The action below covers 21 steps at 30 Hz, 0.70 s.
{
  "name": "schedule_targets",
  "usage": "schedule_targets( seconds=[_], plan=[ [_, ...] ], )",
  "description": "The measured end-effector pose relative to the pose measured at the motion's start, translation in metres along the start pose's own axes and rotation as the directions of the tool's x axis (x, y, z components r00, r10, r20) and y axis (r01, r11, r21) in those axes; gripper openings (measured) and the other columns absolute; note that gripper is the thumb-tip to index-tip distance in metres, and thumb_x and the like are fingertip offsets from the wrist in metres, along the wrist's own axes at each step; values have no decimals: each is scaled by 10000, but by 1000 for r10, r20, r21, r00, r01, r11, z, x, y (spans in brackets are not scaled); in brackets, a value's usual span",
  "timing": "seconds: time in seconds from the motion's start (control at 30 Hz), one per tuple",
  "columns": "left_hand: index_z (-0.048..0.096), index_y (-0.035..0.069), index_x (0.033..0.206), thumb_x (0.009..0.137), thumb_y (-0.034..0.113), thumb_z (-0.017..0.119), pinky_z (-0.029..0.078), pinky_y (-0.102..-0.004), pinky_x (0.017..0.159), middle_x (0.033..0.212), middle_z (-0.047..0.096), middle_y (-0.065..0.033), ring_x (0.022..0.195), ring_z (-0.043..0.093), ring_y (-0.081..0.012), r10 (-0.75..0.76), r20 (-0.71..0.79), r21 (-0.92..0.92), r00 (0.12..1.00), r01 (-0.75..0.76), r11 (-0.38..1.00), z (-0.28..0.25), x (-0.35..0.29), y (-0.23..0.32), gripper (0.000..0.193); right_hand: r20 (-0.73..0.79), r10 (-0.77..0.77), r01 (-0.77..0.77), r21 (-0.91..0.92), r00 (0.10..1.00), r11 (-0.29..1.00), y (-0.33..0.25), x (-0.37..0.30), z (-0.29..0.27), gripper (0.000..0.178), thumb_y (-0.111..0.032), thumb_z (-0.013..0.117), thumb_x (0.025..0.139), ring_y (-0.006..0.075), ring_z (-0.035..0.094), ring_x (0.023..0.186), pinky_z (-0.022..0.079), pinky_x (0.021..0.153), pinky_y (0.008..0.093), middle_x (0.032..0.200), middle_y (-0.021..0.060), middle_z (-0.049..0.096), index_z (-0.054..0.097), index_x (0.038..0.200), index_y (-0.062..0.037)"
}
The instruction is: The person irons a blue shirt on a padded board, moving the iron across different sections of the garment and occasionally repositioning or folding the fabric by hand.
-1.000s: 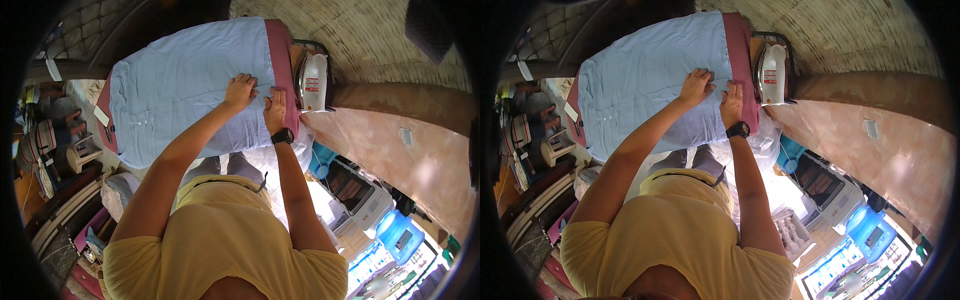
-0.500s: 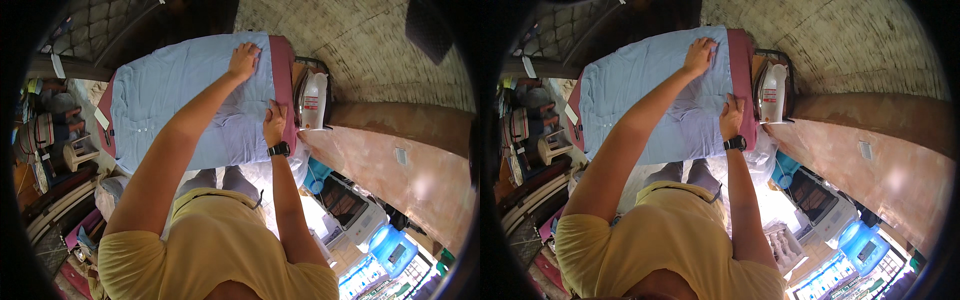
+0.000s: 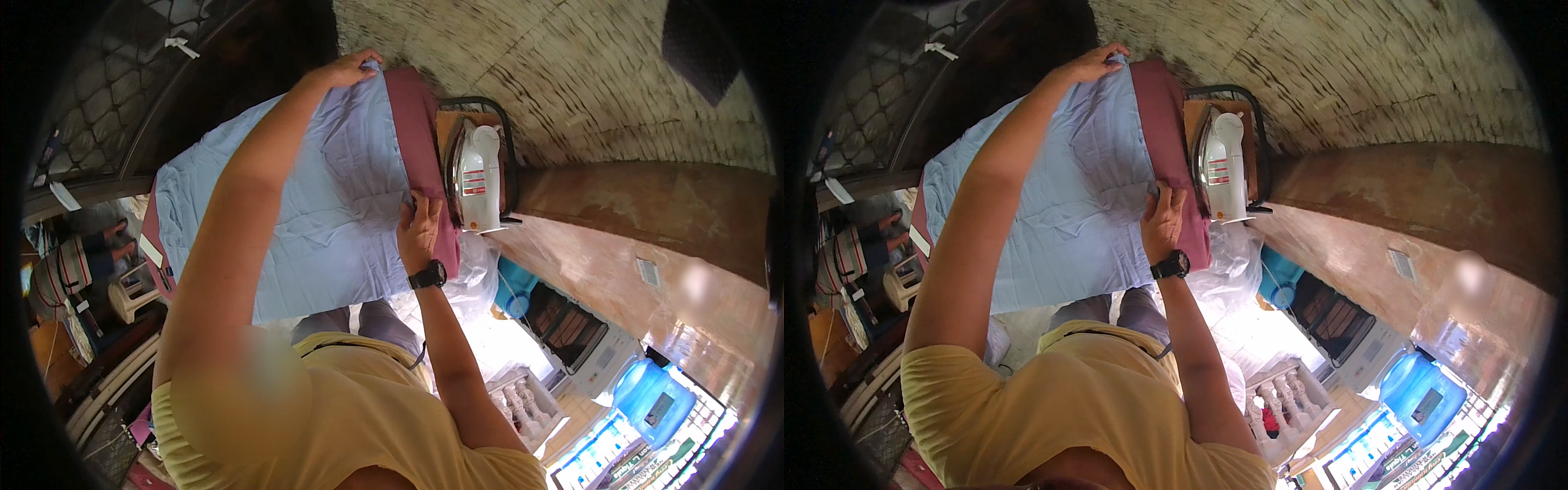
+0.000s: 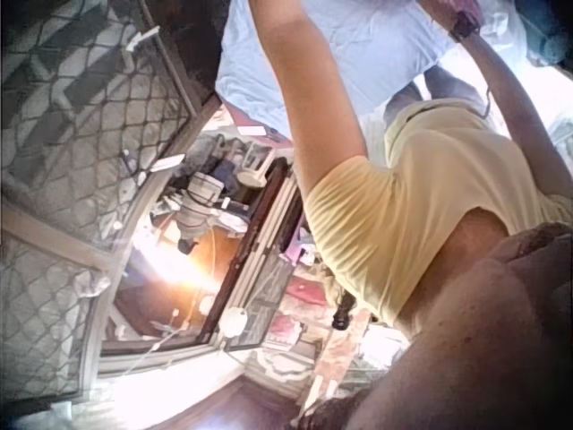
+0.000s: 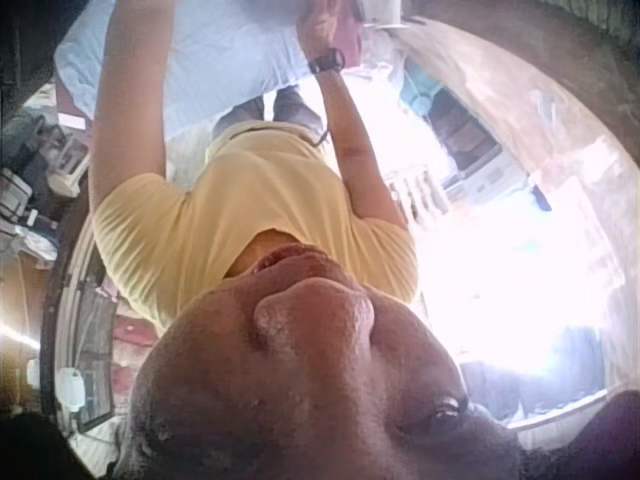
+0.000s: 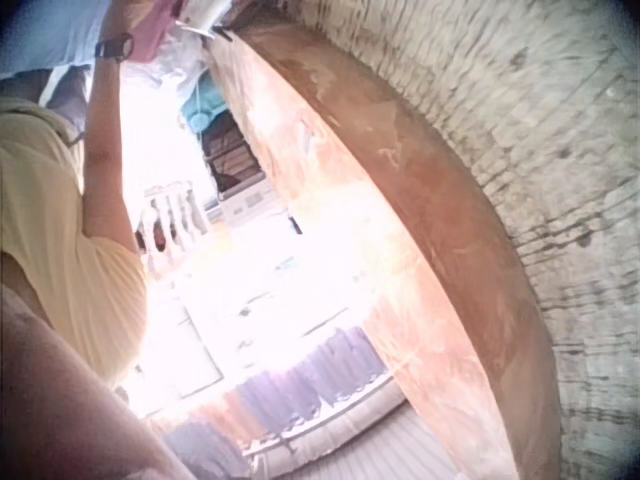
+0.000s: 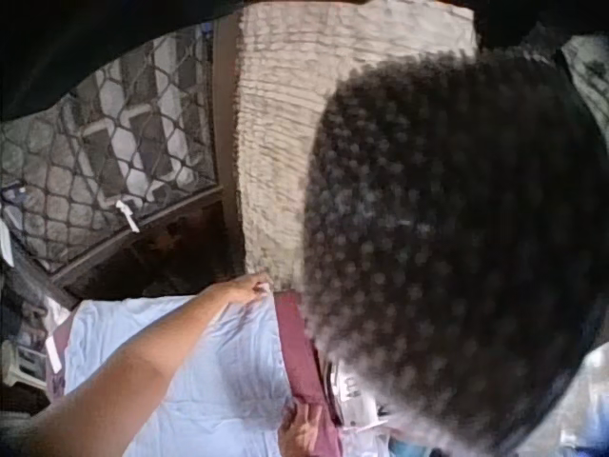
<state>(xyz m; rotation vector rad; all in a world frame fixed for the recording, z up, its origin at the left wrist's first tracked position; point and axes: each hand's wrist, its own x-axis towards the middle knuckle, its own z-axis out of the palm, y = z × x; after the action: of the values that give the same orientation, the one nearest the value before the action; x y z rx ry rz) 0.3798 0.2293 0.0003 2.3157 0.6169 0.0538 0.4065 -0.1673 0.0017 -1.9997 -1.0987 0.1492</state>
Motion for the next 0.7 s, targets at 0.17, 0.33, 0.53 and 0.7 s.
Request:
schedule_targets(
  seconds=[0.17,0.33,0.53,0.7],
  plan=[
    [578,112,1163,855,0,668,489,-339,884,1150,619,-27,1056,572,-177,61,164,-24,985,-58,998,-23,13,-3,340,47,117,-116,-28,992,993,8,-4,1,211,-72,655,870,412,598,791,482,615,488,969,191,556,542,1048,-67],
    [609,85,1092,841,-29,665,495,-337,857,1097,643,-20,1019,586,-166,107,132,-92,985,-95,991,-28,11,24,282,27,138,-138,-24,990,990,4,2,-4,186,-63,684,848,341,598,751,472,612,445,872,149,560,576,1000,-55],
    [619,55,1026,826,-20,679,494,-355,840,1014,678,-61,955,633,-212,116,66,17,991,-118,993,-22,1,11,223,37,132,-132,-11,991,991,2,3,-4,137,-99,672,873,340,625,703,490,575,447,883,142,582,583,976,-82],
    [593,36,993,826,-17,657,492,-385,782,883,677,-93,872,658,-234,130,-19,12,991,-130,991,-25,5,10,187,-19,108,-108,-26,994,994,5,4,1,134,-119,703,870,295,602,652,463,571,416,785,117,603,603,920,-45]
  ],
)
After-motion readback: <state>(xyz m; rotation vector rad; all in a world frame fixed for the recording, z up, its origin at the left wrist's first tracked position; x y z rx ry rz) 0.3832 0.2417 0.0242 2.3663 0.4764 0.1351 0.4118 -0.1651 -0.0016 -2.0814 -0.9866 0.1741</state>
